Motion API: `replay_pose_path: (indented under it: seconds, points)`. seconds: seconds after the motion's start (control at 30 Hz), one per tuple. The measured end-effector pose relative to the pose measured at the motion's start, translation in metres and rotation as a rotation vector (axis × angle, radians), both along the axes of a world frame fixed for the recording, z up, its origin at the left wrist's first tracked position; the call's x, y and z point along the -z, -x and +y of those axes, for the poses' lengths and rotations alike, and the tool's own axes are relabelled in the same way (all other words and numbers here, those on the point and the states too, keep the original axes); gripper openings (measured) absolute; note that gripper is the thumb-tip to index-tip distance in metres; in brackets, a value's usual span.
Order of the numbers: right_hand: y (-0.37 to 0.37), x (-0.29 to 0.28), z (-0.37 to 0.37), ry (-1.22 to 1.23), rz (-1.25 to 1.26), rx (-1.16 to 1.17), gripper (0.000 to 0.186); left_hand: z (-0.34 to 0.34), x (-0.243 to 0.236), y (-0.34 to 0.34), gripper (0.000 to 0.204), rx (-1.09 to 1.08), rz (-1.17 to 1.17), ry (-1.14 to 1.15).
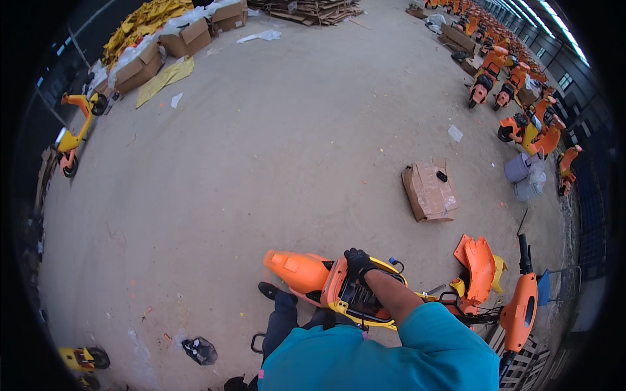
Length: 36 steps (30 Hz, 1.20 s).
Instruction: The person works on the internal components of an orange electric scooter, handling a wire and connector by hand before picking up a black component from the floor and placing it into the chassis compartment.
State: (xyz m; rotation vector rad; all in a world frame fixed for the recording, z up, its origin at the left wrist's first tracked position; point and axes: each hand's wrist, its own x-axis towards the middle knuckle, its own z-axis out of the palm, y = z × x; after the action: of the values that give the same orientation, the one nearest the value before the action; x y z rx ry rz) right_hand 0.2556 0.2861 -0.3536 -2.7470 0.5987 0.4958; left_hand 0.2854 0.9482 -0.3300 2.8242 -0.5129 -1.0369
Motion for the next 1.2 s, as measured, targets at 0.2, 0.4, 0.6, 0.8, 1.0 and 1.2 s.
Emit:
replay_pose_path:
  seconds: [0.2,0.4,0.6,0.8,1.0,1.2]
  points:
    - [0.018,0.027,-0.009,-0.179,0.002,0.402,0.043,0.019,-0.032,0.045,0.022,-0.273,0.125,0.236]
    - [0.001,0.034,-0.022,-0.09,0.139,0.249,0.037,0.038,-0.02,0.074,0.03,0.024,0.109,0.182]
    - [0.016,0.041,-0.033,-0.176,-0.052,0.01,0.02,0.008,-0.037,0.072,0.037,-0.406,0.157,0.255]
    - [0.005,0.007,-0.019,-0.209,0.047,0.264,0.031,0.044,0.002,0.091,0.019,-0.208,0.114,0.338]
    - [-0.005,-0.012,-0.017,-0.041,0.16,0.317,0.045,0.02,-0.015,0.076,0.016,-0.283,0.118,0.369]
    - [0.0,-0.006,-0.026,-0.096,0.02,-0.055,0.024,0.026,-0.007,0.074,0.017,-0.258,0.096,0.391]
